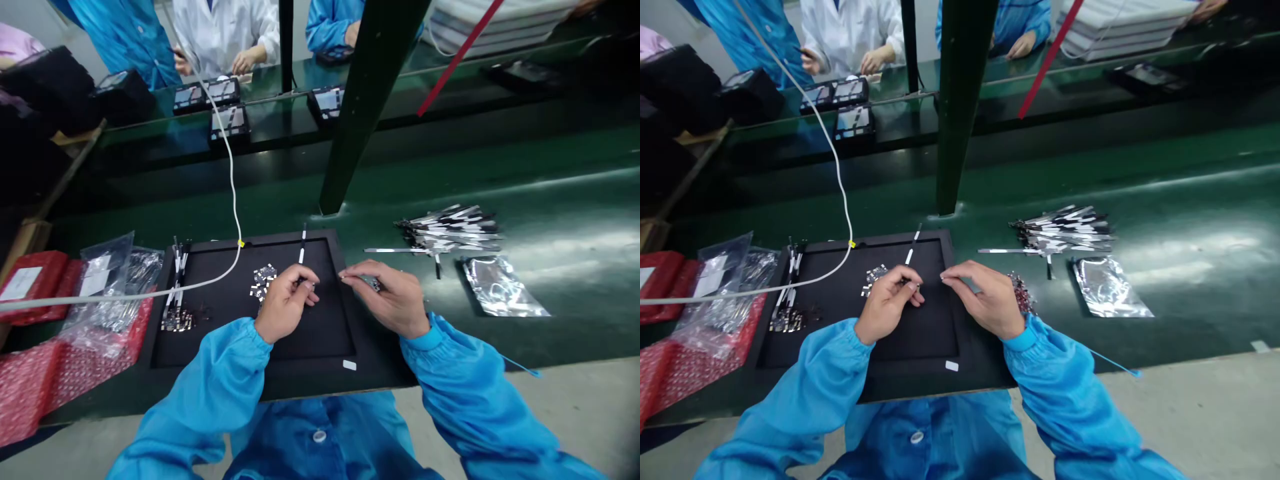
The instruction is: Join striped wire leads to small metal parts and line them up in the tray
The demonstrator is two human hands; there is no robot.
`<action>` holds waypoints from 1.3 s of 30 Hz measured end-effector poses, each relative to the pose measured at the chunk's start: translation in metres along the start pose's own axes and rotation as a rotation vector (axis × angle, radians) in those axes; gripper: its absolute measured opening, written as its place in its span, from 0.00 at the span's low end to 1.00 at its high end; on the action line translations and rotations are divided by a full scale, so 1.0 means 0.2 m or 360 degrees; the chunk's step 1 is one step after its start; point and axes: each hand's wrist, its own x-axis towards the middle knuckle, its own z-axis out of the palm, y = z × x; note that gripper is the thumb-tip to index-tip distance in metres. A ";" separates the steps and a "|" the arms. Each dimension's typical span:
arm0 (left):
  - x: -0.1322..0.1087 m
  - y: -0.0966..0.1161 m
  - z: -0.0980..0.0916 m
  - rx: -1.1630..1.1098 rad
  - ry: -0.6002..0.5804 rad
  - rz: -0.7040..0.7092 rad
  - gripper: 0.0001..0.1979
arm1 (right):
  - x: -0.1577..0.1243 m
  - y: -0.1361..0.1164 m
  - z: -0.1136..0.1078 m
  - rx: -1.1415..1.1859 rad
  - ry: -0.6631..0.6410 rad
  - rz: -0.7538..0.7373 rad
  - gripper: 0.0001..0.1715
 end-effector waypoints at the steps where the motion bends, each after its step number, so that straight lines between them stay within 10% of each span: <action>1: -0.01 0.00 0.00 0.0067 -0.0049 0.0023 0.06 | -0.01 0.00 0.02 -0.0053 0.0030 -0.0035 0.12; 13: -0.02 0.02 0.03 0.0196 -0.0059 0.0094 0.08 | -0.03 0.01 0.08 -0.0098 -0.0020 -0.0411 0.36; 23: -0.01 0.03 0.02 0.0182 -0.0025 0.0176 0.06 | -0.02 -0.02 0.09 0.0325 -0.0197 0.0033 0.05; 39: 0.02 0.01 0.03 -0.0191 0.0032 -0.0183 0.12 | -0.03 -0.01 0.08 0.0464 -0.0317 0.0436 0.05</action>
